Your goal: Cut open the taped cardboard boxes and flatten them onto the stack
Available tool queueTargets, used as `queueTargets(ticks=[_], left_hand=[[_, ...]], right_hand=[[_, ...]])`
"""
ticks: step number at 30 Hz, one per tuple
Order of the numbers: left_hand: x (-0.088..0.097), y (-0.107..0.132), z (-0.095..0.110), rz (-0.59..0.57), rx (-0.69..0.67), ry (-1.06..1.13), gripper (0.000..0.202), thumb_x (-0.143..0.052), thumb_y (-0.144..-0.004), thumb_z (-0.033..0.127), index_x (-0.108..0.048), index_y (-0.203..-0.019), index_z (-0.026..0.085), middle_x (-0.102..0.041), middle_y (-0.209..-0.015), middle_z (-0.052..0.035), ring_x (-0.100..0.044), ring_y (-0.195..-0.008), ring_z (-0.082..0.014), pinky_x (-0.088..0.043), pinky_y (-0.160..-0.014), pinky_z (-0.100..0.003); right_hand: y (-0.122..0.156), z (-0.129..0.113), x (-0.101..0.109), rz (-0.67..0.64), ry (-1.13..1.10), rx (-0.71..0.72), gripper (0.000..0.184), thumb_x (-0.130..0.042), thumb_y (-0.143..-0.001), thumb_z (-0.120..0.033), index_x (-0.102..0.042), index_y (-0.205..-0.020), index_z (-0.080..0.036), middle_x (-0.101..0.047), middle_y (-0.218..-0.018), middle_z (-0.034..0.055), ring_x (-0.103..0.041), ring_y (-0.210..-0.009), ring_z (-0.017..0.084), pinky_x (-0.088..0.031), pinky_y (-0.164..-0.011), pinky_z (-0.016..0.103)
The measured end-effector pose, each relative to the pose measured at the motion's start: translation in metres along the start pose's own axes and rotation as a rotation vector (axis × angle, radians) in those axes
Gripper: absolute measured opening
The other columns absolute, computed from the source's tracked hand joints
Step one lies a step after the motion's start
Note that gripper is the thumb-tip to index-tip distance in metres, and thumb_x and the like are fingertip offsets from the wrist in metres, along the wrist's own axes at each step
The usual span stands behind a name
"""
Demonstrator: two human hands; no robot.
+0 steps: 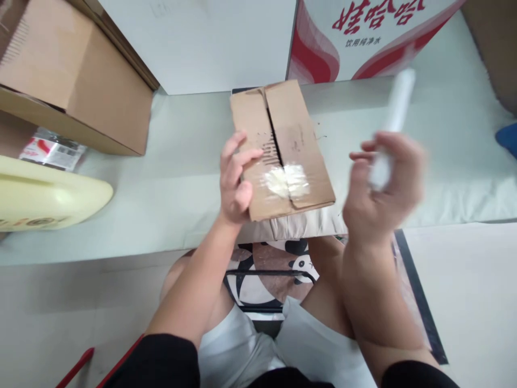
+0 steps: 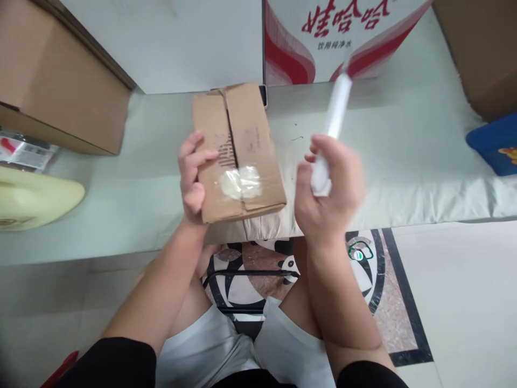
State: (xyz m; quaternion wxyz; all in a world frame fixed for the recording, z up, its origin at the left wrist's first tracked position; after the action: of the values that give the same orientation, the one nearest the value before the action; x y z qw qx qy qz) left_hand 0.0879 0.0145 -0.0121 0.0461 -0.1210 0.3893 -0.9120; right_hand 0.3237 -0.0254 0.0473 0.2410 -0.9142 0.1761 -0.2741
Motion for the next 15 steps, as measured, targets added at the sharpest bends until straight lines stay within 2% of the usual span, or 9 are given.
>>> queueTargets(ticks=[2, 3, 5, 7, 9, 11, 13, 15], left_hand=[[0.014, -0.003, -0.013, -0.010, 0.133, 0.055, 0.049, -0.040, -0.096, 0.068, -0.065, -0.122, 0.034, -0.047, -0.159, 0.0016, -0.036, -0.155, -0.0332, -0.039, -0.123, -0.056], [0.022, -0.005, -0.018, -0.006, 0.186, 0.079, 0.048, -0.044, -0.094, 0.069, -0.064, -0.121, 0.035, -0.045, -0.162, 0.0039, -0.032, -0.158, -0.0332, -0.036, -0.126, -0.057], [0.038, -0.007, -0.025, 0.013, 0.276, 0.156, 0.046, -0.053, -0.087, 0.068, -0.063, -0.119, 0.036, -0.044, -0.164, 0.0096, -0.028, -0.161, -0.0330, -0.031, -0.129, -0.056], [0.052, -0.008, -0.027, 0.011, 0.371, 0.250, 0.046, -0.064, -0.078, 0.065, -0.064, -0.117, 0.039, -0.046, -0.162, 0.0133, -0.028, -0.161, -0.0327, -0.029, -0.131, -0.056], [0.064, -0.008, -0.027, 0.014, 0.464, 0.324, 0.051, -0.073, -0.071, 0.061, -0.066, -0.117, 0.039, -0.050, -0.160, 0.0118, -0.030, -0.161, -0.0333, -0.027, -0.132, -0.054], [0.073, -0.008, -0.025, 0.044, 0.524, 0.367, 0.058, -0.081, -0.065, 0.055, -0.069, -0.118, 0.036, -0.053, -0.158, 0.0060, -0.031, -0.160, -0.0352, -0.026, -0.132, -0.053], [0.078, -0.007, -0.026, 0.078, 0.552, 0.385, 0.061, -0.085, -0.063, 0.053, -0.073, -0.119, 0.032, -0.055, -0.156, 0.0011, -0.033, -0.159, -0.0368, -0.028, -0.131, -0.052], [0.078, -0.004, -0.028, 0.080, 0.586, 0.406, 0.063, -0.087, -0.062, 0.054, -0.074, -0.120, 0.033, -0.056, -0.156, -0.0005, -0.033, -0.159, -0.0372, -0.028, -0.131, -0.052]], right_hand=[[-0.003, 0.026, -0.029, 0.005, 0.126, 0.063, 0.028, -0.054, -0.097, -0.032, -0.067, -0.120, -0.021, -0.066, -0.100, 0.0079, -0.065, -0.101, 0.025, -0.054, -0.101, 0.050], [-0.002, 0.040, -0.041, -0.014, 0.184, 0.031, 0.031, -0.055, -0.094, -0.032, -0.067, -0.120, -0.020, -0.065, -0.099, 0.0087, -0.064, -0.098, 0.025, -0.055, -0.098, 0.049], [0.005, 0.065, -0.058, -0.106, 0.279, -0.071, 0.036, -0.056, -0.091, -0.033, -0.069, -0.122, -0.019, -0.063, -0.100, 0.0103, -0.063, -0.093, 0.025, -0.056, -0.094, 0.048], [0.014, 0.078, -0.064, -0.187, 0.364, -0.147, 0.038, -0.057, -0.090, -0.034, -0.071, -0.121, -0.018, -0.061, -0.110, 0.0140, -0.062, -0.099, 0.027, -0.054, -0.096, 0.051], [0.020, 0.079, -0.063, -0.222, 0.450, -0.180, 0.037, -0.058, -0.089, -0.033, -0.074, -0.120, -0.020, -0.055, -0.128, 0.0183, -0.058, -0.116, 0.033, -0.048, -0.102, 0.058], [0.024, 0.072, -0.061, -0.254, 0.510, -0.178, 0.034, -0.058, -0.089, -0.032, -0.077, -0.116, -0.022, -0.049, -0.139, 0.0187, -0.049, -0.131, 0.039, -0.041, -0.107, 0.065], [0.028, 0.065, -0.062, -0.326, 0.513, -0.120, 0.029, -0.058, -0.090, -0.031, -0.079, -0.110, -0.024, -0.051, -0.141, 0.0166, -0.045, -0.138, 0.041, -0.037, -0.110, 0.067], [0.031, 0.060, -0.066, -0.413, 0.479, -0.004, 0.025, -0.059, -0.090, -0.032, -0.079, -0.104, -0.025, -0.053, -0.143, 0.0140, -0.039, -0.145, 0.043, -0.033, -0.114, 0.067]])
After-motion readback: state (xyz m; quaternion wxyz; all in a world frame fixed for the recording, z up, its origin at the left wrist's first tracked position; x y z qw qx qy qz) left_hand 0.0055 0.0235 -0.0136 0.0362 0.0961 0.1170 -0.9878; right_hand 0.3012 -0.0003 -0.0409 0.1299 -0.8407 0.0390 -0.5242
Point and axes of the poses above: each hand's wrist, its own y-axis away from the middle knuckle, its own x-axis out of the back of the hand, z = x × y, the point moved 2 cm from there along -y, towards the middle knuckle
